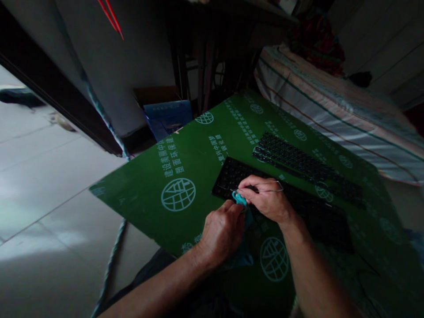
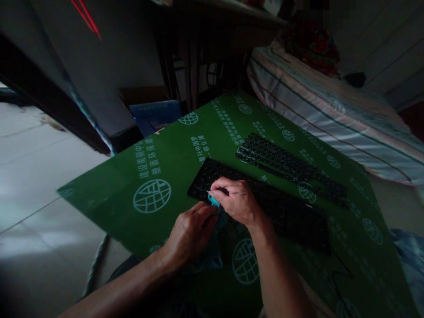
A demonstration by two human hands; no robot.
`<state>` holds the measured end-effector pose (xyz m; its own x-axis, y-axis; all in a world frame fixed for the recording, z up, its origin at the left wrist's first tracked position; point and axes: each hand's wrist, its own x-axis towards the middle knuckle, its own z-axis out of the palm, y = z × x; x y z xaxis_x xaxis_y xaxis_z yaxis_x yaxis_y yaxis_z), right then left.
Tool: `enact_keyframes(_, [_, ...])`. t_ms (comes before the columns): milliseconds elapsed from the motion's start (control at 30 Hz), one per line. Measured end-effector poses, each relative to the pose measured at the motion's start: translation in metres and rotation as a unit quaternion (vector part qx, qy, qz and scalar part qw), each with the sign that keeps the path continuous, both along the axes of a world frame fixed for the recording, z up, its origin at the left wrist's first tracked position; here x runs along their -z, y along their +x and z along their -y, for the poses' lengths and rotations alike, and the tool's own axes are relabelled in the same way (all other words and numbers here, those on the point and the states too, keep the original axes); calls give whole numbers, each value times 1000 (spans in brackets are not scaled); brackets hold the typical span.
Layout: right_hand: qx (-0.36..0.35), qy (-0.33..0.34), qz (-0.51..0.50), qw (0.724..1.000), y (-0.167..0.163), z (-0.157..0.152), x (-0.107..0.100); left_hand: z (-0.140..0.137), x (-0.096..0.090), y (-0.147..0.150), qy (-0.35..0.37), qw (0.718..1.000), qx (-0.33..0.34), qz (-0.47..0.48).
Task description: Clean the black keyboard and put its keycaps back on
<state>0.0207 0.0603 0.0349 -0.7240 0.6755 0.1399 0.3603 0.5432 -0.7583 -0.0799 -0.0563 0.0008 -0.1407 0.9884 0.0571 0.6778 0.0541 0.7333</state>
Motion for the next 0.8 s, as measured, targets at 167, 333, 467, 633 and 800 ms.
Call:
enact_keyframes(167, [5, 11, 7, 1000, 4, 0, 1, -1, 0, 1, 1, 1000, -6, -2])
enact_keyframes(333, [31, 28, 5, 999, 8, 2, 5, -7, 0, 3, 5, 1000, -3, -1])
enact_keyframes(467, [47, 32, -1, 998, 7, 6, 5, -6, 0, 2, 4, 1000, -3, 6])
enact_keyframes(633, [31, 13, 1, 999, 9, 6, 7, -2, 1, 1, 9, 1000, -4, 8])
enact_keyframes(800, [8, -6, 4, 1000, 4, 0, 1, 0, 1, 2, 24, 1000, -7, 7])
